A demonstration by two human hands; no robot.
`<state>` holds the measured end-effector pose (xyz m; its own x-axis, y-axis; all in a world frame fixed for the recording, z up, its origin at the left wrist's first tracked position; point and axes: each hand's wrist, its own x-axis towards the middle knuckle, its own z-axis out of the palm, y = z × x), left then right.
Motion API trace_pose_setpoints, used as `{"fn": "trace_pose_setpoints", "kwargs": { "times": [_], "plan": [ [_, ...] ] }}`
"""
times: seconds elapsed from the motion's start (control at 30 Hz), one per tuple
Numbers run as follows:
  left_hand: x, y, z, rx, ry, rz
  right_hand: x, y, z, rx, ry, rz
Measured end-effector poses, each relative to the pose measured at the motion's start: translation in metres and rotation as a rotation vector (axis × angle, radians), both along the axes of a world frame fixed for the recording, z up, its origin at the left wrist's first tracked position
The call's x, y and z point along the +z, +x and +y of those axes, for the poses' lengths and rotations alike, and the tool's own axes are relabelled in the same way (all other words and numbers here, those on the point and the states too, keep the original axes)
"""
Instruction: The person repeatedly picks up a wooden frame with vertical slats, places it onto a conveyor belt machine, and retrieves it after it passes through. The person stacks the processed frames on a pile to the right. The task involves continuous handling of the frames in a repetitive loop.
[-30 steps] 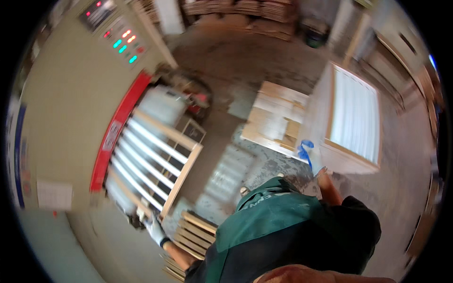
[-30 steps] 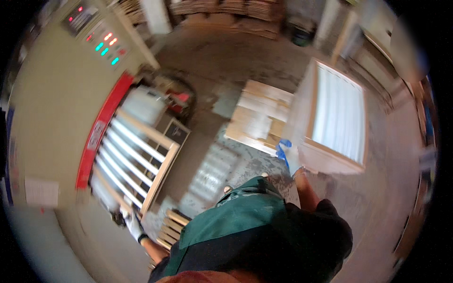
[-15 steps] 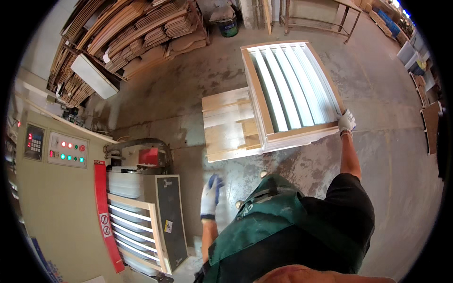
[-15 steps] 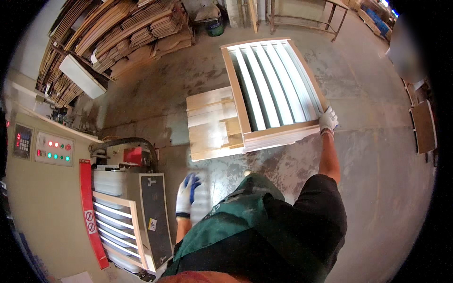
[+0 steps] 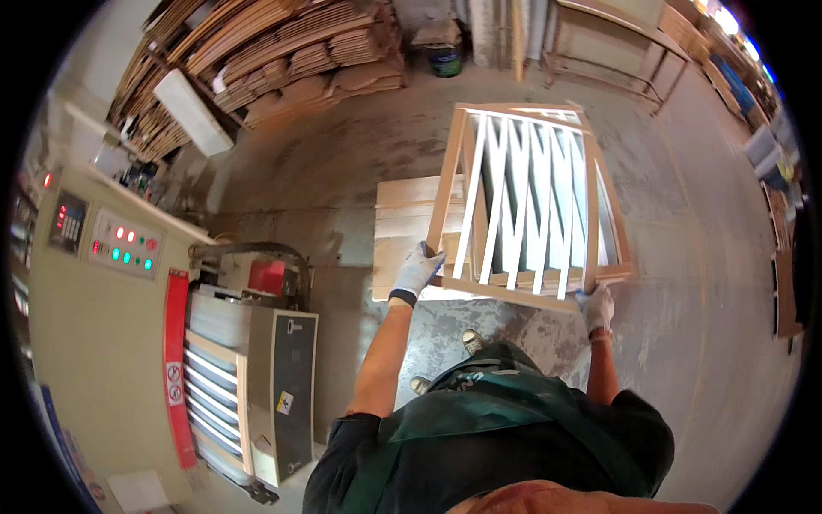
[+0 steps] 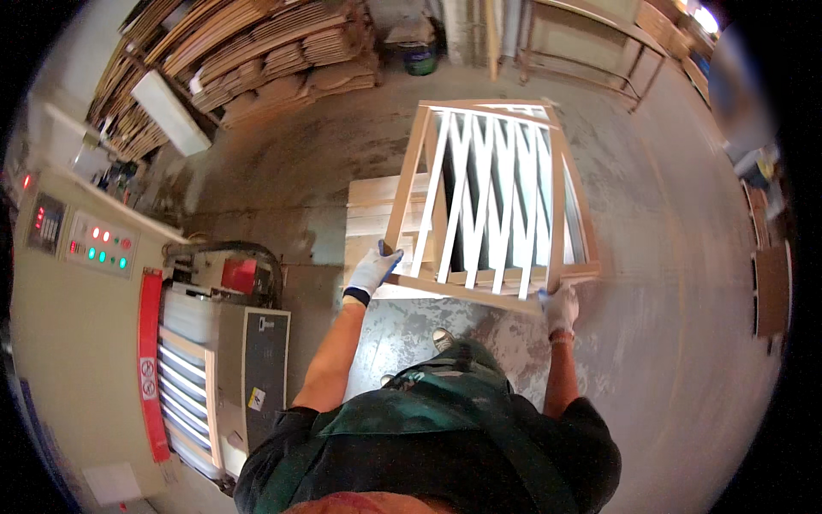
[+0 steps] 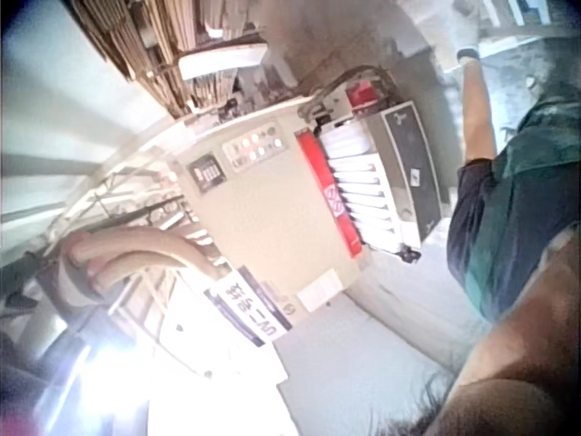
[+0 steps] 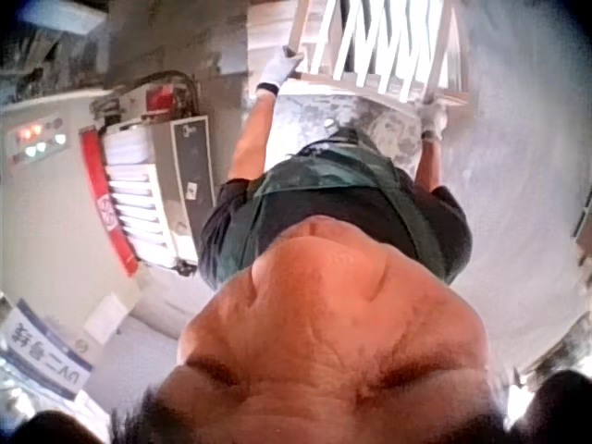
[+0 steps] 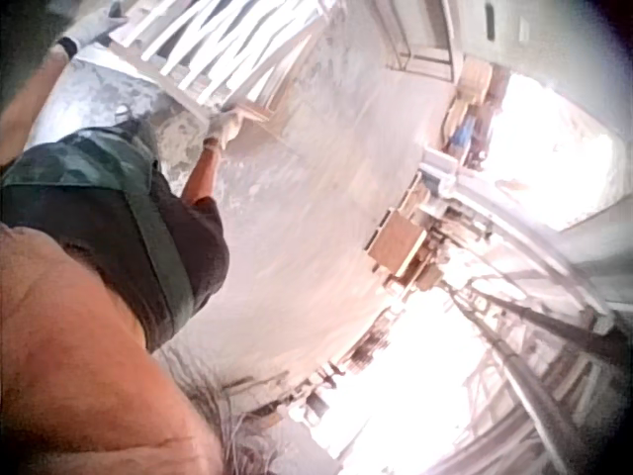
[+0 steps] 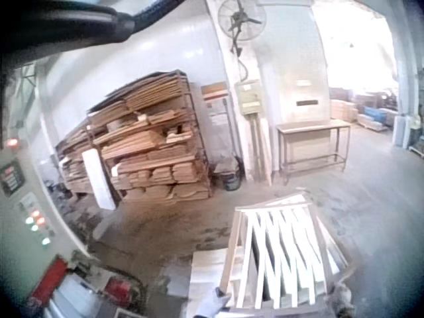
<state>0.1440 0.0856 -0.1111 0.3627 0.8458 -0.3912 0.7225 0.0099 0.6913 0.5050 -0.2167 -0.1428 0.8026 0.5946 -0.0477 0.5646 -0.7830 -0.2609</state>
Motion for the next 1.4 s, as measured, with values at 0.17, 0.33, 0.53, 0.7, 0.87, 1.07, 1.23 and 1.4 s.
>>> {"fn": "trace_pose_setpoints", "kwargs": {
  "times": [0.17, 0.33, 0.53, 0.7, 0.87, 1.07, 1.23, 1.4],
  "plan": [
    [0.028, -0.059, -0.042, 0.044, -0.065, 0.051, -0.046, -0.044, -0.033, -0.174, 0.706, 0.781],
    [0.064, -0.126, -0.121, 0.277, 0.11, -0.115, -0.019, -0.075, -0.027, -0.139, 0.59, 0.86],
    [0.117, -0.206, -0.228, 0.665, 0.183, -0.08, 0.018, -0.121, 0.034, 0.225, 0.475, 1.06],
    [0.099, -0.256, -0.327, 1.09, 0.243, -0.158, 0.055, -0.189, 0.098, 0.577, 0.307, 1.037],
    [0.096, -0.261, -0.41, 1.382, 0.319, -0.158, 0.07, -0.259, 0.146, 0.825, 0.176, 1.06],
    [0.077, -0.255, -0.49, 1.704, 0.297, -0.118, 0.053, -0.339, 0.168, 1.183, 0.108, 0.875],
    [0.078, -0.261, -0.526, 1.827, 0.184, -0.11, 0.06, -0.382, 0.162, 1.373, 0.073, 0.777],
    [0.077, -0.273, -0.536, 1.832, 0.246, -0.027, 0.054, -0.409, 0.155, 1.35, 0.034, 0.861]
  ]
}}
